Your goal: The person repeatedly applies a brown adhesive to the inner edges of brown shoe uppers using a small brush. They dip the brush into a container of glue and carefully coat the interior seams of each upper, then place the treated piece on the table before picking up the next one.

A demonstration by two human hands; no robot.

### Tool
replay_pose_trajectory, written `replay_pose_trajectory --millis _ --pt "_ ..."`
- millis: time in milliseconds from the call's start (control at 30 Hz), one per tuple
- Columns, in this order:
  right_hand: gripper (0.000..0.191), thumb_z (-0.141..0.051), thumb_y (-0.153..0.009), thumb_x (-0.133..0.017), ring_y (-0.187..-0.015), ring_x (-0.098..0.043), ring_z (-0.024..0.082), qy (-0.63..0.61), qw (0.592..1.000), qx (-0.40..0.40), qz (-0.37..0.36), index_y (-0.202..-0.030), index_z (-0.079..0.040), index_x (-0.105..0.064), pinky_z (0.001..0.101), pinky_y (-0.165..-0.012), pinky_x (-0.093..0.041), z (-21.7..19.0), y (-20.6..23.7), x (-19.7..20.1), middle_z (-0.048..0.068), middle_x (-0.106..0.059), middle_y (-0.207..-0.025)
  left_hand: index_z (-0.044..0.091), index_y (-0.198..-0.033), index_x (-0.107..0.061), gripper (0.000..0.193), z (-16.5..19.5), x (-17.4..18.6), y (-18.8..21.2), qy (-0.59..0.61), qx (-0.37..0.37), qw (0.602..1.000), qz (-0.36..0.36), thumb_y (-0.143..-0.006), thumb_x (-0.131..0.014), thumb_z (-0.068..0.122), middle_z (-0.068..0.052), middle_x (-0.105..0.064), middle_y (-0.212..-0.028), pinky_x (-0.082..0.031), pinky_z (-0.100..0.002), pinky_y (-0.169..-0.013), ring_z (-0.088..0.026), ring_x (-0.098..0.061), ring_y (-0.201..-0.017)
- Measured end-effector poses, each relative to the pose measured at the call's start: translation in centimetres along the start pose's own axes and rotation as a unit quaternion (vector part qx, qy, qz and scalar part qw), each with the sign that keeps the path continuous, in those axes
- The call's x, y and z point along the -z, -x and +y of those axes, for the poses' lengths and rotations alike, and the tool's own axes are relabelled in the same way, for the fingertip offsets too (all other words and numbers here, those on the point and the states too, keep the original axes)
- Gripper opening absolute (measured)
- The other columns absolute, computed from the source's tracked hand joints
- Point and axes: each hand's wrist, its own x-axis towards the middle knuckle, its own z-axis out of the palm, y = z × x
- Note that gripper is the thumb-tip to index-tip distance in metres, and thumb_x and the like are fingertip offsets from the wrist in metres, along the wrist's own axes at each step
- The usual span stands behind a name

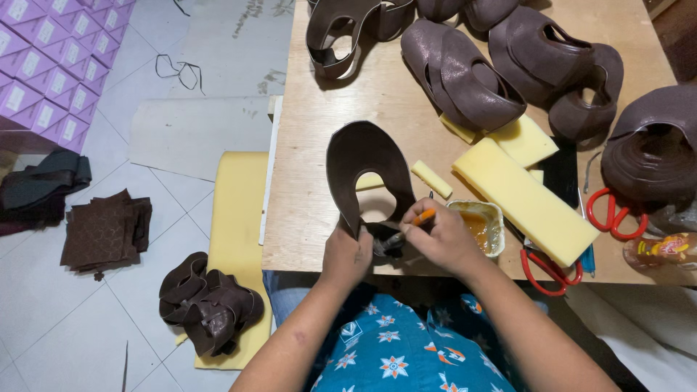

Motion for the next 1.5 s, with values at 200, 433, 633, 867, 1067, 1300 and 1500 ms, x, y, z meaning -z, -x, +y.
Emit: replay_pose_trajectory --millis 200,433,633,867,1067,1300,1500 --pt "0.019 -0.018 -0.084 -0.073 -0.082 -0.072 0.018 0.014 0.995 0.098 -0.002 -0.096 -0.004 -0.07 0.032 -0.074 -0.056 -1.0 0.7 -1.2 0.008 -0.075 -0.09 0.001 -0.122 -0.059 0.035 -1.0 -0.1 0.5 0.073 -0.038 0.997 0.01 -0.09 -0.052 0.013 -0.026 -0.07 -0.104 -0.055 -0.047 -0.088 -0.045 -0.069 -0.099" --pt "0.02 -0.018 -0.087 -0.072 -0.079 -0.072 0.023 -0.074 0.997 0.01 0.018 -0.099 -0.003 -0.069 0.0324 -0.072 -0.057 -0.6 0.9 -1.1 0.013 -0.075 -0.089 0.001 -0.114 -0.063 0.022 -3.7 -0.6 0.3 0.085 -0.169 0.981 0.046 -0.095 -0.055 0.01 -0.023 -0.07 -0.105 -0.055 -0.044 -0.086 -0.041 -0.069 -0.097" --pt "0.021 -0.017 -0.09 -0.071 -0.086 -0.072 0.013 -0.033 0.995 0.083 0.032 -0.103 -0.001 -0.07 0.0274 -0.076 -0.057 0.2 1.3 -3.1 0.009 -0.077 -0.095 0.001 -0.111 -0.064 0.02 -5.2 -1.0 0.5 0.088 -0.18 0.978 0.053 -0.096 -0.055 0.01 -0.02 -0.068 -0.106 -0.052 -0.042 -0.089 -0.038 -0.066 -0.1" --pt "0.016 -0.014 -0.091 -0.071 -0.075 -0.063 0.011 -0.154 0.987 -0.002 -0.039 -0.098 0.0 -0.068 0.0273 -0.07 -0.053 1.2 1.5 -3.2 0.006 -0.07 -0.083 0.001 -0.11 -0.062 0.019 -4.8 -0.7 0.3 0.067 -0.183 0.98 0.05 -0.097 -0.053 0.011 -0.021 -0.067 -0.105 -0.052 -0.043 -0.088 -0.038 -0.066 -0.099" --pt "0.017 -0.015 -0.091 -0.07 -0.076 -0.064 0.011 -0.166 0.98 0.033 0.103 -0.101 -0.003 -0.064 0.0266 -0.07 -0.053 0.2 4.3 1.7 0.004 -0.069 -0.087 0.003 -0.108 -0.067 0.022 -2.7 0.1 0.1 -0.047 -0.077 0.996 0.006 -0.101 -0.057 0.022 -0.024 -0.07 -0.099 -0.055 -0.047 -0.086 -0.043 -0.069 -0.094" --pt "0.02 -0.017 -0.091 -0.074 -0.077 -0.071 0.021 0.166 0.965 -0.013 0.203 -0.102 -0.002 -0.069 0.0326 -0.073 -0.055 0.7 4.3 6.2 0.014 -0.074 -0.088 0.004 -0.127 -0.045 0.053 2.0 1.2 -1.3 -0.219 -0.069 0.973 -0.01 -0.084 -0.068 0.024 -0.023 -0.064 -0.101 -0.055 -0.053 -0.074 -0.045 -0.067 -0.084" --pt "0.019 -0.016 -0.098 -0.072 -0.084 -0.072 0.02 0.115 0.952 0.054 0.277 -0.111 -0.003 -0.068 0.0313 -0.079 -0.056 0.5 6.8 7.2 0.014 -0.073 -0.092 0.002 -0.125 -0.045 0.05 3.7 1.7 -2.0 -0.243 -0.034 0.969 -0.034 -0.086 -0.069 0.023 -0.023 -0.066 -0.098 -0.055 -0.052 -0.077 -0.043 -0.068 -0.088"
